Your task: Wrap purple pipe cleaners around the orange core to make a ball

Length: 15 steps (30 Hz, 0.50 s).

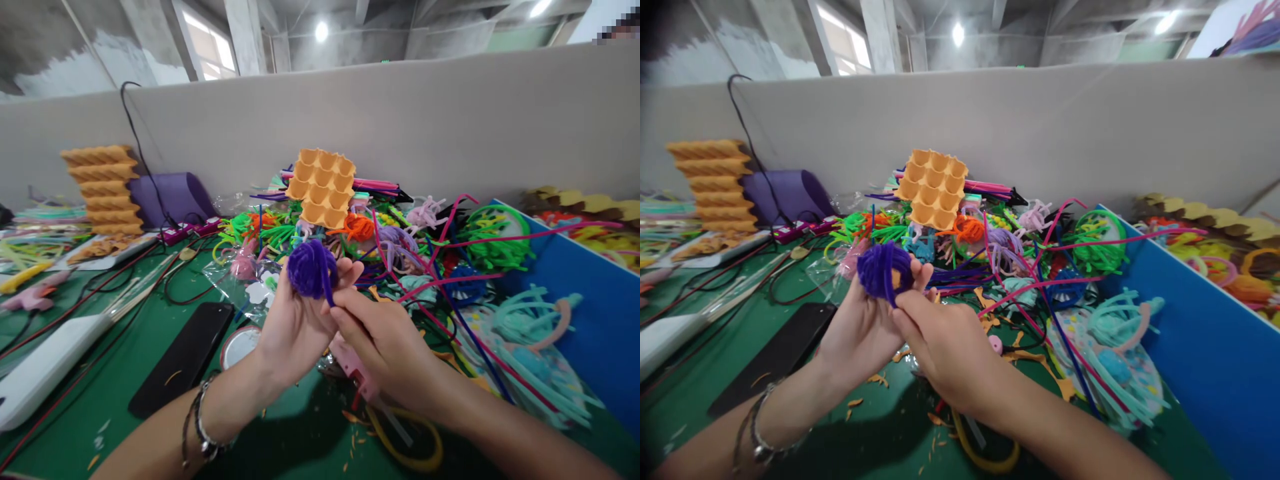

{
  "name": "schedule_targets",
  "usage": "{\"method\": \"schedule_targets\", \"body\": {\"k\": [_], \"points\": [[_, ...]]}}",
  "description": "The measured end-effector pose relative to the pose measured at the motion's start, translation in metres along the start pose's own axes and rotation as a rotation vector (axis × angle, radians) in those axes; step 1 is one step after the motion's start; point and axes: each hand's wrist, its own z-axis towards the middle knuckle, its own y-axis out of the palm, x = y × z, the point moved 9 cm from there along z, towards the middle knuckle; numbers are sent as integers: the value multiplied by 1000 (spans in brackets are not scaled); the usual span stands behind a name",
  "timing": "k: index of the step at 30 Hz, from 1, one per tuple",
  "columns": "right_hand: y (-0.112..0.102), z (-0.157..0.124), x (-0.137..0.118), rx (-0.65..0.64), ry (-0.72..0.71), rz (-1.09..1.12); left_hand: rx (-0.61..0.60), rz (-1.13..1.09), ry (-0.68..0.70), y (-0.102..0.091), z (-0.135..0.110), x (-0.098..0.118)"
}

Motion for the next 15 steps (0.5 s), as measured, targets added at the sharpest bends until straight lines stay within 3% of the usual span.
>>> {"method": "schedule_targets", "body": {"k": [7, 15], "points": [[7, 0, 3, -42, -7, -74, 27, -167, -59, -1, 1, -3], [21, 2, 11, -169, 24, -297, 14, -134, -70, -1, 2, -8]]}}
